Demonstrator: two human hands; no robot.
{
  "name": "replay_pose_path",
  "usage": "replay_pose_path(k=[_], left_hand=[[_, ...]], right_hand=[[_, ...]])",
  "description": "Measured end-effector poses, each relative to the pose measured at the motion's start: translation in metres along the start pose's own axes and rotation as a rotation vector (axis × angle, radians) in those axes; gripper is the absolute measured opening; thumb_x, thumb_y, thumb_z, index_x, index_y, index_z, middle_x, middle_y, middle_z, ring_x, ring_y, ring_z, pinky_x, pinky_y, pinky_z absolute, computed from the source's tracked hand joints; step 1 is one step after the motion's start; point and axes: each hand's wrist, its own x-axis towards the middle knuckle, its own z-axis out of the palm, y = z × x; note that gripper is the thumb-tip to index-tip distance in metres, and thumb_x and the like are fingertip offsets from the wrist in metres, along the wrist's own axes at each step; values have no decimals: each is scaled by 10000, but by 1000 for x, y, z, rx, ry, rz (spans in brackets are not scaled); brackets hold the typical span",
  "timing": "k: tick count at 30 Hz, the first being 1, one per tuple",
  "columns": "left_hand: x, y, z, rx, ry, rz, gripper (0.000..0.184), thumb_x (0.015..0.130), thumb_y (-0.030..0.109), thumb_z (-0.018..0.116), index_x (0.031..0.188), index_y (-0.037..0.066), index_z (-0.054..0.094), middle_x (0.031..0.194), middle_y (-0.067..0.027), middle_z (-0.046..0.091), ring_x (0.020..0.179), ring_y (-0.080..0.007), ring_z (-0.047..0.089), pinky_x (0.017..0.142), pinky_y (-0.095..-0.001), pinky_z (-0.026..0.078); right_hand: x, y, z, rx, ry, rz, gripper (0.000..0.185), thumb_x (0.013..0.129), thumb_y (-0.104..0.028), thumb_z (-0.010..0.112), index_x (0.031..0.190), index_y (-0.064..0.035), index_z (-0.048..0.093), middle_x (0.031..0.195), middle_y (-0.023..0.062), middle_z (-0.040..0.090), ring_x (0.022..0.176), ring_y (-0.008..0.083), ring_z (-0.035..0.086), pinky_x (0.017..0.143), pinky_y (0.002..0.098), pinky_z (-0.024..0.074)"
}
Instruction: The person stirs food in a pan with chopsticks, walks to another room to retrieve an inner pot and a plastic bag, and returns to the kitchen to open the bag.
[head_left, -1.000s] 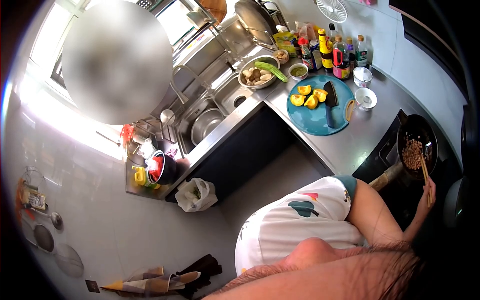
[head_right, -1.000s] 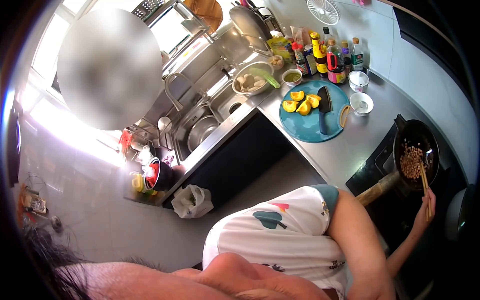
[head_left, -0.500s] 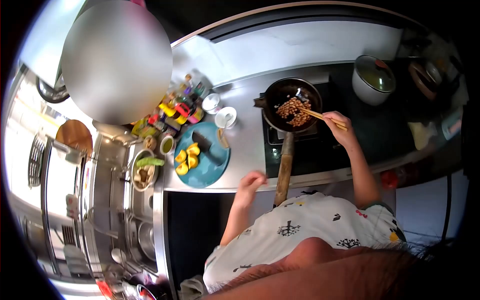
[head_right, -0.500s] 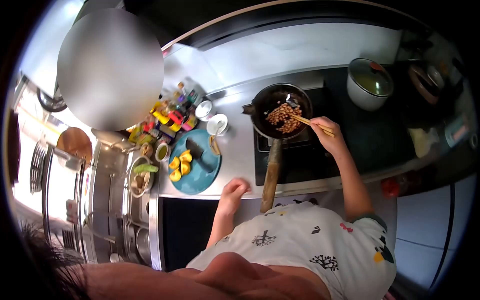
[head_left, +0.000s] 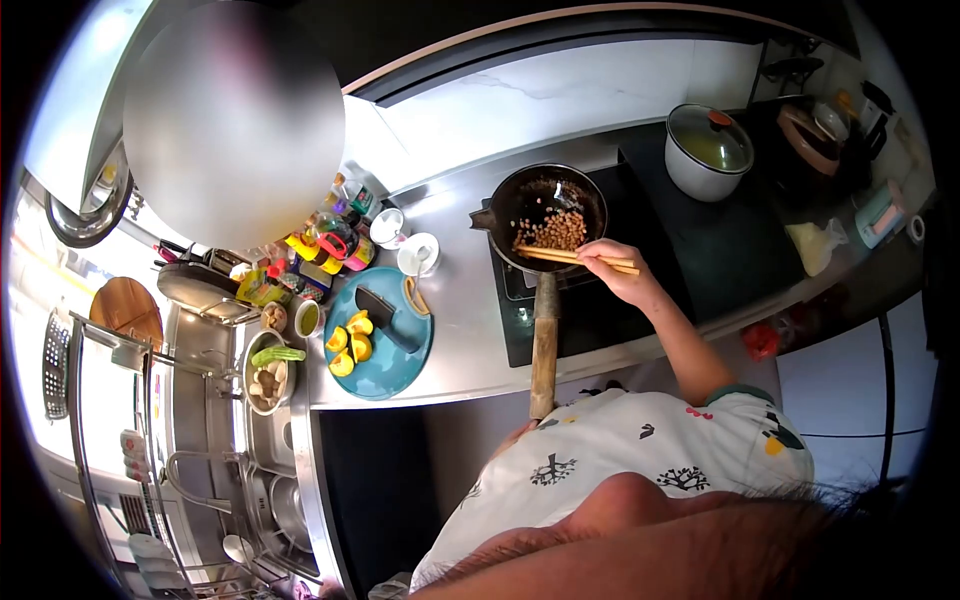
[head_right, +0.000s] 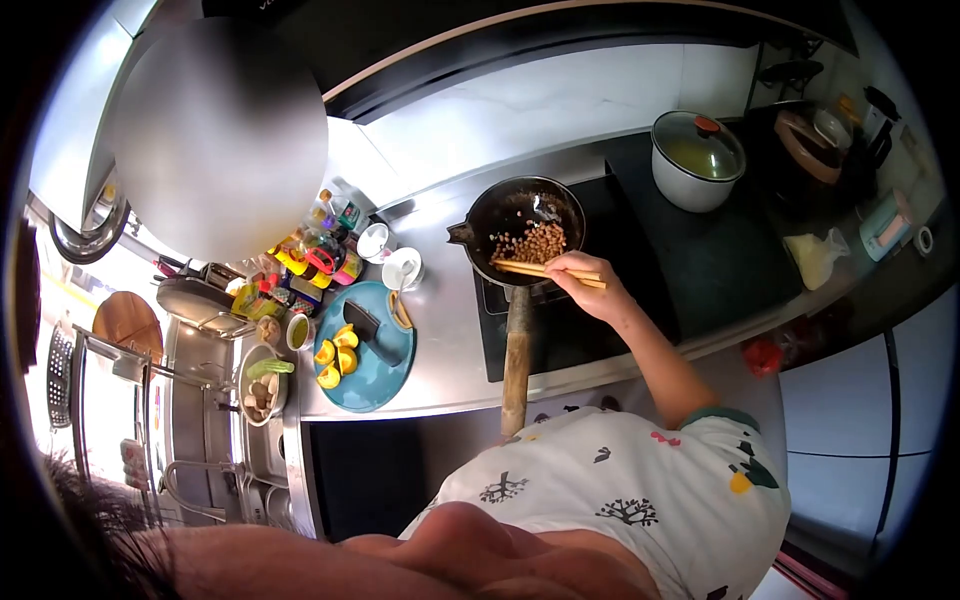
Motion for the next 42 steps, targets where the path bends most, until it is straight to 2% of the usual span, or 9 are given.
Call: replay_pose_path(k=[8,10,13,16,18,23,28,35,42], left_hand=[[-9,4,-44,-31,109,-59,349,942,319,536,1001,4,672,939,-68,681,862,-136,607,728,-286,467],[1,22,-53,200,349,39,356,953,319,517,992,1,674,960,-84,679,877,-151,618,775,-292,471],[21,64,-24,-134,104,274,419,1004,375,403,1117,23,600,1064,-120,637,912,-200,619,823,-335,484],[47,85,5,-235,-48,261,482,1008,430,360,1213,22,514,1099,-126,620,887,-207,623,792,-330,497],[54,96,17,-447,-372,208,511,1004,471,325,1206,28,480,1064,-134,619,869,-224,622,770,-350,506],[62,98,21,-538,-465,86,456,981,448,412,1200,51,461,892,-100,584,743,-205,577,651,-334,477],[60,104,29,-614,-460,52,422,955,408,487,1185,54,464,788,-71,530,659,-184,523,587,-312,441],[65,99,18,-625,-473,79,461,951,438,471,1204,52,457,815,-72,536,671,-193,530,585,-315,439],[63,104,26,-648,-461,58,449,947,425,487,1199,55,465,816,-68,548,659,-184,537,572,-315,453]], right_hand=[[2,3,-55,-138,148,5,49,867,-36,611,894,2,627,846,79,641,757,161,613,675,268,473],[8,-12,-61,-214,189,-36,40,865,-22,604,897,1,615,844,88,622,736,186,605,668,280,469],[8,9,-50,-282,164,-34,31,857,-25,617,885,-13,622,828,92,619,735,200,609,664,289,472],[-2,12,-25,-172,49,5,38,846,-31,632,882,-18,640,854,93,638,776,199,629,678,290,487],[-4,-3,-19,-141,31,-46,56,845,-31,635,896,-13,645,879,91,646,776,197,636,671,280,490],[4,-72,-51,-186,-195,238,57,865,-57,611,895,-13,632,756,53,631,692,107,583,639,249,454],[17,-12,-44,-173,-162,230,61,870,-72,618,896,-16,616,769,48,624,697,97,565,635,244,445],[12,22,-43,-148,276,79,53,895,-50,595,932,-20,618,845,33,639,768,83,585,687,228,470],[3,47,-9,-2,117,104,75,891,-59,603,946,-24,641,923,51,662,851,112,616,755,245,481]])
